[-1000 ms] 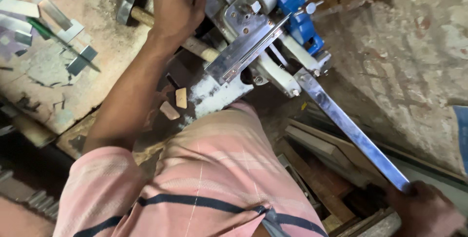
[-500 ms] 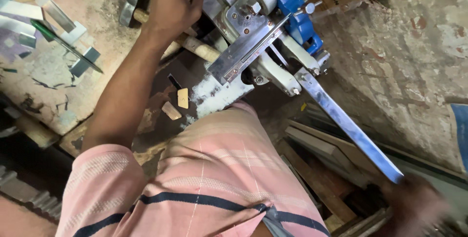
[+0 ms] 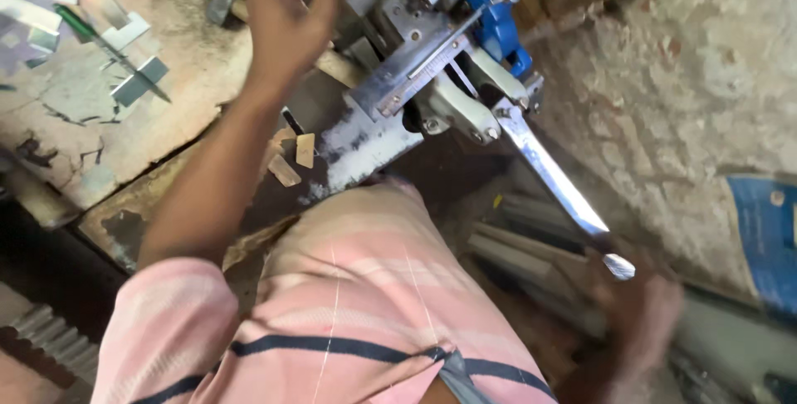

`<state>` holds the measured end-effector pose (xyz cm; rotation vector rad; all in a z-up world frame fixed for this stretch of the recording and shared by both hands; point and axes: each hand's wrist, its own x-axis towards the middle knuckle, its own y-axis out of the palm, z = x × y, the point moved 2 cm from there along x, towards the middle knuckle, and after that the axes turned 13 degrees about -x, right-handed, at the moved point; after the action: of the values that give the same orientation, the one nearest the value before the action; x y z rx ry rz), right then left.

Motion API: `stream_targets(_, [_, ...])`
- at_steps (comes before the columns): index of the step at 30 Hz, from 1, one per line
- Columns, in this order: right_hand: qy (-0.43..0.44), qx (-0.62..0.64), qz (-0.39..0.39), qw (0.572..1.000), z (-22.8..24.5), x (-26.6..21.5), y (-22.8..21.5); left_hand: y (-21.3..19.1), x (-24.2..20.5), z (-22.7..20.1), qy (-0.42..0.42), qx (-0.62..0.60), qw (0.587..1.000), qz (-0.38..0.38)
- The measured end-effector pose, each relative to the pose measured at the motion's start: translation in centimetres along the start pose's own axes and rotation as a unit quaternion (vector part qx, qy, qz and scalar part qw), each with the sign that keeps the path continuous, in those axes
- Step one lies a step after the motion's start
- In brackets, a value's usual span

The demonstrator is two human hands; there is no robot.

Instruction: The person repeatedly picks up small wooden blocks and dark rectangular pieces, aligns them, and uses a hammer to tap them together. The person occasionally uses a metal ruler to check alignment. The assembled pieces are placed on the workbench.

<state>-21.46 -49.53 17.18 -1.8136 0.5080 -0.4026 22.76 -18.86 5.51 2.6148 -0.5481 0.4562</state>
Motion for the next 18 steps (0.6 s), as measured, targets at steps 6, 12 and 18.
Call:
stream_targets(6, [-0.141,0.586,-0.024,0.797,21.8,5.7,-2.0,2.4,-13.7,-7.1,-0.289,-0.215,0.931,-0.057])
stream_targets(12, [-0.358,0.615,0.219,0.668,31.8,6.1,-2.4,0.3,-23.0,-11.1,-0.288,-0.261,0.913,-0.122])
stream_targets(18, [-0.345,0.612,0.364,0.611,35.8,3.0,-1.6,-1.6,-28.6,-12.4,-0.26,-0.25,0.922,-0.141])
